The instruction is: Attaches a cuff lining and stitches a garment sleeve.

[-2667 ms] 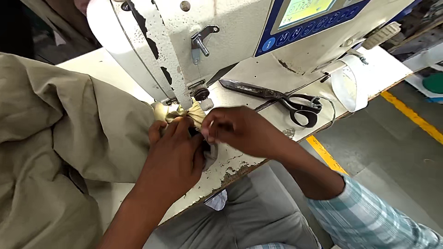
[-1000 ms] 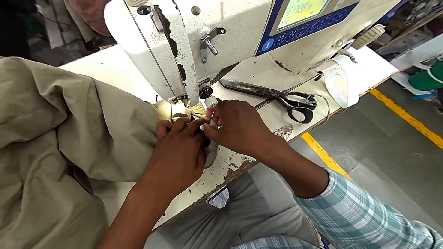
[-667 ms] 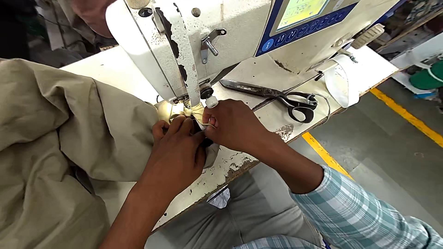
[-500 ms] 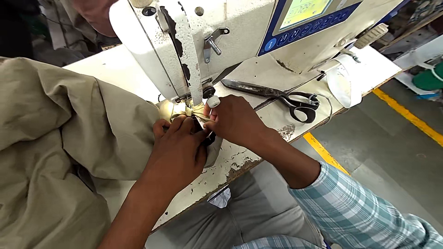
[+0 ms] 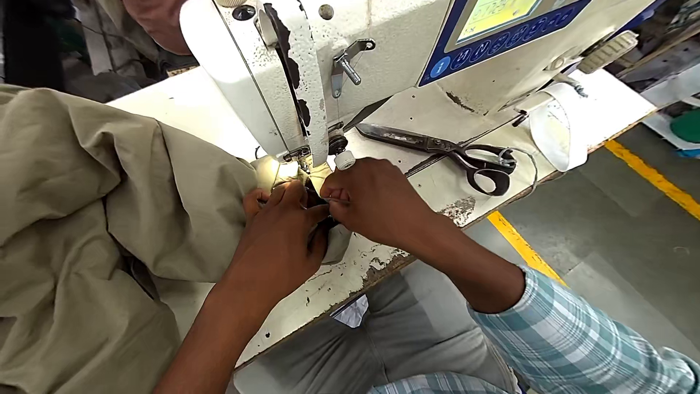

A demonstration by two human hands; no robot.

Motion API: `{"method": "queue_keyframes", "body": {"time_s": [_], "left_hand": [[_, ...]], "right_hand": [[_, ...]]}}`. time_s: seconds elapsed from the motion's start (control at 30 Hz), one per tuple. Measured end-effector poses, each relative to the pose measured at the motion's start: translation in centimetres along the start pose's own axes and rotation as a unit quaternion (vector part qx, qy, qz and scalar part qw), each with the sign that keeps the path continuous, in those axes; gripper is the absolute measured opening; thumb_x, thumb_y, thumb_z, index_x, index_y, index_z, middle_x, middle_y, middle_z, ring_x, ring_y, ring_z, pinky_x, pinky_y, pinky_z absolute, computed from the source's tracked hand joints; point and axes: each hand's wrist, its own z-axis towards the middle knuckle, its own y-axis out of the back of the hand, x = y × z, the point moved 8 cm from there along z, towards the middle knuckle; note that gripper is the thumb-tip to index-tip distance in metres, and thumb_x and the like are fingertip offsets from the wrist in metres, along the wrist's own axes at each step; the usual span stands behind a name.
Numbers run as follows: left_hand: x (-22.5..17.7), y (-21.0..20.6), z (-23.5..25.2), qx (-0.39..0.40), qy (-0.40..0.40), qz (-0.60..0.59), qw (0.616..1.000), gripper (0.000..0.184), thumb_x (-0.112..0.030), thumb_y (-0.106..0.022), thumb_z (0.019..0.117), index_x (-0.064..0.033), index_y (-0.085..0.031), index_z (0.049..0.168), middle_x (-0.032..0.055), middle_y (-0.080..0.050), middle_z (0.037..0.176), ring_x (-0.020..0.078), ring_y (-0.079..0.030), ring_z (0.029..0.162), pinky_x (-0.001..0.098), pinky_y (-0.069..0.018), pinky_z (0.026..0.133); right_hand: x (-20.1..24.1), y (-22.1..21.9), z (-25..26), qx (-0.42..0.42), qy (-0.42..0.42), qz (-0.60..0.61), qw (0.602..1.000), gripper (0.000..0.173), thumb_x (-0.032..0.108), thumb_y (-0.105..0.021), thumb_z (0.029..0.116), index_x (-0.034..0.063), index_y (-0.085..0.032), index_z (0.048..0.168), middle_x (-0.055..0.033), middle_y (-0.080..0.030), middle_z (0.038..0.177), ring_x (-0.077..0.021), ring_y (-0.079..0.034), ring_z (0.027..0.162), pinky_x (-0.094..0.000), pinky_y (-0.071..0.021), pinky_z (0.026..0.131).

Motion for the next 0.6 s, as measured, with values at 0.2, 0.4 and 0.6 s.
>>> {"method": "queue_keyframes", "body": {"time_s": [0.2, 0.4, 0.6], "left_hand": [[-0.2, 0.0, 0.1, 0.006, -0.015, -0.002, 1.0, 0.029, -0.037, -0.055, 0.0913, -0.0306, -0.079, 0.105, -0.0008, -0.059, 0.141, 0.0241, -0.054, 0.127, 0.0587, -0.0352, 0.097], [-0.4, 0.1, 0.1, -0.005, -0.028, -0.007, 1.0, 0.035, -0.034, -0.049, 0.0927, -0.0307, -0.079, 0.112, -0.0026, -0.069, 0.128, 0.0254, -0.057, 0.127, 0.0609, -0.0352, 0.098], [-0.3, 0.2, 0.1, 0.014, -0.02, -0.007, 1.0, 0.038, -0.035, -0.048, 0.0913, -0.0293, -0.078, 0.114, -0.0008, -0.068, 0.131, 0.0277, -0.055, 0.131, 0.0625, -0.0347, 0.099]], "right_hand": [[0.0, -1.5, -0.2, 0.059, 0.062, 0.018, 0.996, 0.019, 0.015, -0.057, 0.0964, 0.0132, -0.076, 0.096, -0.0025, -0.066, 0.088, -0.0187, -0.066, 0.088, -0.0407, -0.0531, 0.073], [-3.7, 0.3, 2.6, 0.027, 0.009, 0.135, 0.99, 0.032, 0.03, -0.054, 0.1038, 0.0068, -0.072, 0.089, -0.0083, -0.066, 0.08, -0.0256, -0.065, 0.078, -0.0531, -0.0504, 0.068], [-4.3, -0.2, 5.7, -0.149, -0.01, 0.121, 0.981, 0.017, 0.022, -0.073, 0.083, 0.0059, -0.072, 0.089, -0.0118, -0.069, 0.083, -0.0306, -0.069, 0.083, -0.0541, -0.0506, 0.065]]}}
